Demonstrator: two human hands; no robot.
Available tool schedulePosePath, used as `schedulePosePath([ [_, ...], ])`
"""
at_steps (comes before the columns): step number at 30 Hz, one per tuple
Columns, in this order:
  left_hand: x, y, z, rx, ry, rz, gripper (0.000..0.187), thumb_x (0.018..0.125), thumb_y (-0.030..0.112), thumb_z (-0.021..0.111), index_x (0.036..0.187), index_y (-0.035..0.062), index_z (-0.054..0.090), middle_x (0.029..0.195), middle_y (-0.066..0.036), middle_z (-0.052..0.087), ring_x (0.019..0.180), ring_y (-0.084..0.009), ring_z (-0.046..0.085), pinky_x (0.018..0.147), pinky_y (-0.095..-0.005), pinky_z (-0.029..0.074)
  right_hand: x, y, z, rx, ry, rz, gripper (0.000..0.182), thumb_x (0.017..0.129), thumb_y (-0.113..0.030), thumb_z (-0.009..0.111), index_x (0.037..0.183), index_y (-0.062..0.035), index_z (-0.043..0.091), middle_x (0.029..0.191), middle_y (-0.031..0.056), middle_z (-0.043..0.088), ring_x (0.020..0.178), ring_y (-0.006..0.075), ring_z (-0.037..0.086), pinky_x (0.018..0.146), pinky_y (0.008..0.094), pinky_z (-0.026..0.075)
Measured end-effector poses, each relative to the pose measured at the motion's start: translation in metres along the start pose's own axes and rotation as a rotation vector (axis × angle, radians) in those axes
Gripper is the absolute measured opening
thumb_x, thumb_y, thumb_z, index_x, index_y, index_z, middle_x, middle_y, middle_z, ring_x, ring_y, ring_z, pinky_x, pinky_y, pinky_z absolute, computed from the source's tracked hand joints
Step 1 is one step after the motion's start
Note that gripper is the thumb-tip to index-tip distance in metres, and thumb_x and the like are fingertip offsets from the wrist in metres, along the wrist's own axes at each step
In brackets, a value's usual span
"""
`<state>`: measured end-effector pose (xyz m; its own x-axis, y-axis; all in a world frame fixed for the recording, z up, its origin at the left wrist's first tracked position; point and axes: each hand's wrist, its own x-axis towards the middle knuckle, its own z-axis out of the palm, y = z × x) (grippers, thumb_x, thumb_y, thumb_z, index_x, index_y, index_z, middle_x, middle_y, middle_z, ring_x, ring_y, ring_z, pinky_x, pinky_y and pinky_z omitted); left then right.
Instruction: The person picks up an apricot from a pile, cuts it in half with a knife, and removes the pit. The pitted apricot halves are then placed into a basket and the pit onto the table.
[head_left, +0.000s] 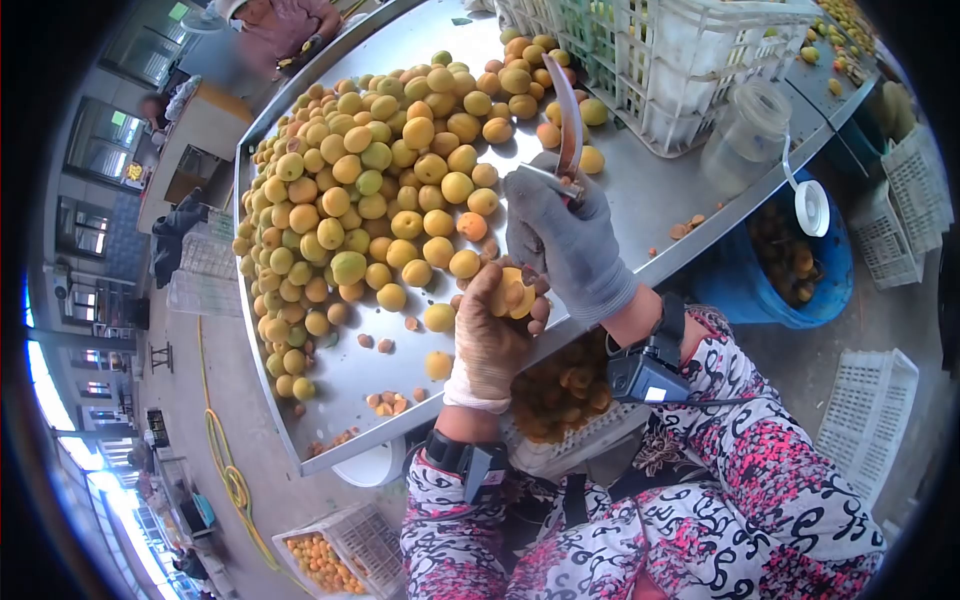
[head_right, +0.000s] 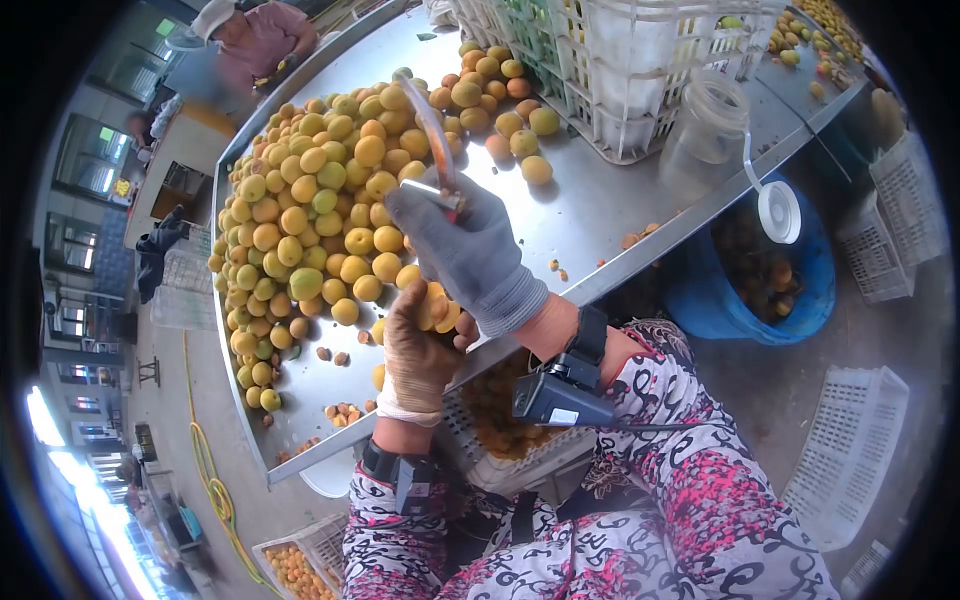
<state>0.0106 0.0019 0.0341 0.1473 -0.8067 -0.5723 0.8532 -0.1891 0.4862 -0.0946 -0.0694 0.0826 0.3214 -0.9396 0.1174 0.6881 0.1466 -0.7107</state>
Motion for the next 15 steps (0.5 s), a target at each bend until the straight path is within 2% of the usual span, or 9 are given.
schedulePosePath([
  [2, 0.006, 0.003, -0.007, 0.098, -0.192, 0.056, 0.029, 0.087, 0.032, 0.058, 0.103, 0.0076, 0.055, 0.090, -0.011, 0.059, 0.072, -0.0239, 0.058, 0.057, -0.0314, 0.045, 0.000, 0.006, 0.001, -0.060, 0.023, -0.079, 0.015, 0.088, -0.020, 0.066, 0.091, -0.0073, 0.059, 0.066, -0.0062, 0.053, 0.052, -0.0010, 0.046, 0.043, 0.0170, 0.036],
  [4, 0.008, 0.001, -0.006, 0.082, -0.193, 0.086, 0.030, 0.086, 0.031, 0.058, 0.103, 0.0065, 0.056, 0.091, -0.011, 0.059, 0.074, -0.0244, 0.058, 0.059, -0.0324, 0.046, 0.000, 0.009, 0.004, -0.117, 0.042, -0.159, 0.016, 0.088, -0.020, 0.067, 0.091, -0.0070, 0.058, 0.067, -0.0060, 0.054, 0.053, -0.0009, 0.047, 0.044, 0.0173, 0.037],
  [6, 0.010, 0.002, -0.006, 0.067, -0.195, 0.118, 0.031, 0.085, 0.030, 0.059, 0.104, 0.0054, 0.056, 0.091, -0.011, 0.058, 0.076, -0.0249, 0.057, 0.061, -0.0335, 0.046, 0.001, 0.009, 0.007, 0.020, 0.170, -0.058, 0.016, 0.089, -0.021, 0.065, 0.090, -0.0073, 0.058, 0.063, -0.0057, 0.050, 0.048, 0.0008, 0.043, 0.042, 0.0192, 0.035],
  [8, 0.013, 0.002, -0.009, 0.050, -0.342, 0.145, 0.027, 0.084, 0.029, 0.061, 0.104, 0.0105, 0.059, 0.092, -0.004, 0.061, 0.081, -0.0212, 0.058, 0.064, -0.0338, 0.046, 0.007, 0.011, 0.001, 0.106, 0.181, -0.004, 0.015, 0.089, -0.021, 0.064, 0.088, -0.0076, 0.058, 0.060, -0.0056, 0.047, 0.045, 0.0020, 0.041, 0.041, 0.0200, 0.033],
  [10, 0.012, 0.003, -0.008, 0.014, -0.365, 0.137, 0.026, 0.084, 0.028, 0.061, 0.103, 0.0101, 0.060, 0.093, -0.004, 0.061, 0.080, -0.0220, 0.058, 0.065, -0.0346, 0.046, 0.013, 0.013, -0.004, 0.201, 0.215, 0.078, 0.015, 0.090, -0.022, 0.062, 0.086, -0.0087, 0.057, 0.054, -0.0053, 0.040, 0.038, 0.0049, 0.033, 0.037, 0.0223, 0.028],
  [15, 0.007, -0.004, 0.005, -0.002, -0.342, 0.181, 0.025, 0.086, 0.029, 0.060, 0.103, 0.0102, 0.060, 0.094, -0.005, 0.059, 0.077, -0.0210, 0.058, 0.066, -0.0335, 0.046, 0.014, 0.008, -0.005, 0.212, 0.204, 0.055, 0.013, 0.090, -0.021, 0.063, 0.085, -0.0098, 0.058, 0.056, -0.0066, 0.042, 0.040, 0.0026, 0.035, 0.037, 0.0210, 0.028],
])
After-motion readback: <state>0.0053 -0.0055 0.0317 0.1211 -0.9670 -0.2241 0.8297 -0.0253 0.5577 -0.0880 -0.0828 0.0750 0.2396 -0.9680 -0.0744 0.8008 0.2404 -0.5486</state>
